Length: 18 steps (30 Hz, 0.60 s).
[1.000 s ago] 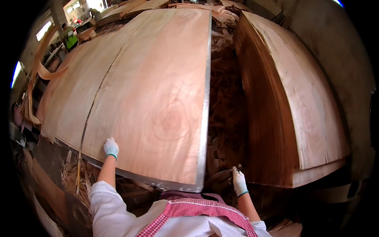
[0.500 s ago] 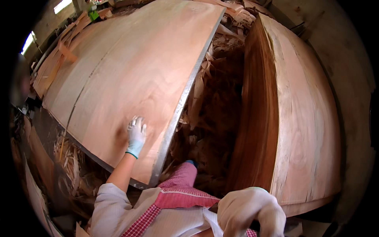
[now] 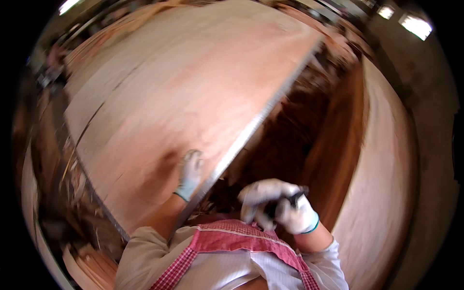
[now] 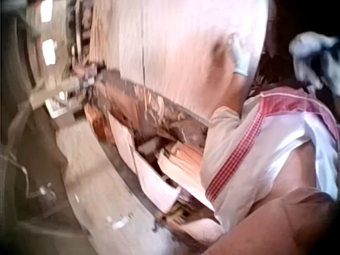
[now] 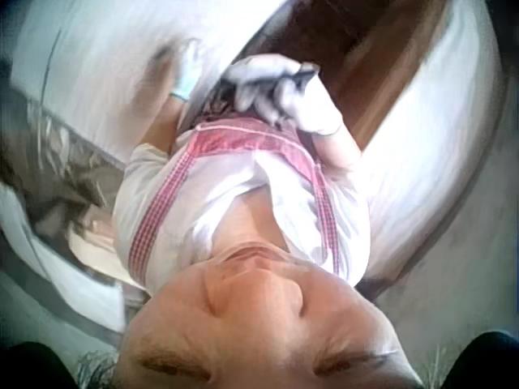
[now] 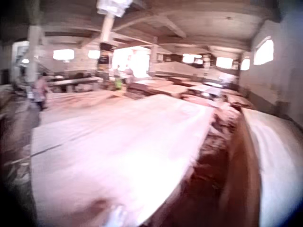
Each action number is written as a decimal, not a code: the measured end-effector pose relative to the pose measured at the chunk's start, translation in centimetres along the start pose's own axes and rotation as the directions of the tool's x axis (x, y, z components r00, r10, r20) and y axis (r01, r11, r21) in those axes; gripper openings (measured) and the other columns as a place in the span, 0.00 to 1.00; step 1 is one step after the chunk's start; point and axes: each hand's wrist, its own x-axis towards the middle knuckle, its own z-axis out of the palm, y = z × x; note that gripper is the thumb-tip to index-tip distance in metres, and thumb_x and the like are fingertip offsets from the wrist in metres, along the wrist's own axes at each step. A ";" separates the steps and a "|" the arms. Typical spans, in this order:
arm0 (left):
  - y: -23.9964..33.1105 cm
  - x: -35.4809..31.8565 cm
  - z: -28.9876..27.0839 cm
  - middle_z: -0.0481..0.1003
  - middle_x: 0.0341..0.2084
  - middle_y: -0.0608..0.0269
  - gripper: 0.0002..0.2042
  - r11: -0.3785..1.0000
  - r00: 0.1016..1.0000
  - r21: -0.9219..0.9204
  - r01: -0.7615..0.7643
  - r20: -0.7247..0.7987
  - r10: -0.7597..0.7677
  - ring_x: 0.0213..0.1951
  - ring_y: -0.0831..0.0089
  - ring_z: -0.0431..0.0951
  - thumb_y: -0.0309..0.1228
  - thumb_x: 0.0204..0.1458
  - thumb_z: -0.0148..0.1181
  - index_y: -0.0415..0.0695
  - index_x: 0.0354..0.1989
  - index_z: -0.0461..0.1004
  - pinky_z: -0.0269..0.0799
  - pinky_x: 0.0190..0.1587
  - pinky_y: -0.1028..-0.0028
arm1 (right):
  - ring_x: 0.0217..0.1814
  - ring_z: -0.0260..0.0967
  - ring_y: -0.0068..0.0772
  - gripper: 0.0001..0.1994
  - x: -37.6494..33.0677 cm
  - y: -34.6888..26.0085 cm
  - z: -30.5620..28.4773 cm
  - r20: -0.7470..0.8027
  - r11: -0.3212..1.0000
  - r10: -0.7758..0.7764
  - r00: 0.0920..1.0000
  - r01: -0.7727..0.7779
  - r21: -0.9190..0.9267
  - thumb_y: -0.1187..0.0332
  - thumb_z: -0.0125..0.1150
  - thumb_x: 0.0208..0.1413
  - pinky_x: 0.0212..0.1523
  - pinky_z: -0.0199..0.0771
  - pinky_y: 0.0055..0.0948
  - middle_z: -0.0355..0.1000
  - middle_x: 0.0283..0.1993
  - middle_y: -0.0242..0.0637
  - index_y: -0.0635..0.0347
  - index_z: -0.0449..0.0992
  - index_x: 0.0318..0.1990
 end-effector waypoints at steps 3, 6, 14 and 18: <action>1.5 3.5 1.4 0.75 0.43 0.51 0.10 0.998 0.996 0.060 0.024 -0.090 -0.019 0.48 0.52 0.72 0.28 0.51 0.56 0.40 0.41 0.74 0.66 0.53 0.58 | 0.22 0.64 0.19 0.36 4.9 4.0 -10.1 -0.050 0.946 0.180 0.982 -0.186 -0.267 0.38 0.38 0.63 0.24 0.65 0.19 0.74 0.34 0.41 0.69 0.70 0.51; 1.3 3.7 1.5 0.75 0.42 0.50 0.10 0.981 0.964 0.059 0.184 -0.207 -0.168 0.49 0.51 0.72 0.28 0.51 0.56 0.40 0.41 0.74 0.66 0.53 0.59 | 0.21 0.63 0.16 0.18 10.1 9.2 -19.7 -0.112 0.772 0.536 0.837 -0.540 -0.335 0.54 0.48 0.65 0.21 0.64 0.19 0.72 0.32 0.30 0.61 0.74 0.41; 0.8 0.1 4.0 0.74 0.45 0.54 0.12 0.676 0.673 0.215 0.705 -0.501 -0.544 0.55 0.54 0.70 0.32 0.51 0.57 0.42 0.43 0.74 0.58 0.60 0.53 | 0.43 0.71 0.57 0.18 29.1 16.9 -29.8 0.224 0.199 0.454 0.862 0.147 -0.969 0.60 0.49 0.62 0.45 0.71 0.48 0.69 0.46 0.60 0.71 0.73 0.38; -0.8 3.3 3.3 0.74 0.44 0.54 0.14 0.634 0.621 0.222 0.741 -0.586 -0.521 0.54 0.54 0.70 0.31 0.50 0.58 0.40 0.45 0.73 0.59 0.60 0.54 | 0.51 0.68 0.57 0.16 36.1 19.8 -24.2 0.460 0.056 0.405 0.790 0.481 -0.875 0.60 0.51 0.60 0.49 0.70 0.49 0.67 0.53 0.56 0.67 0.75 0.40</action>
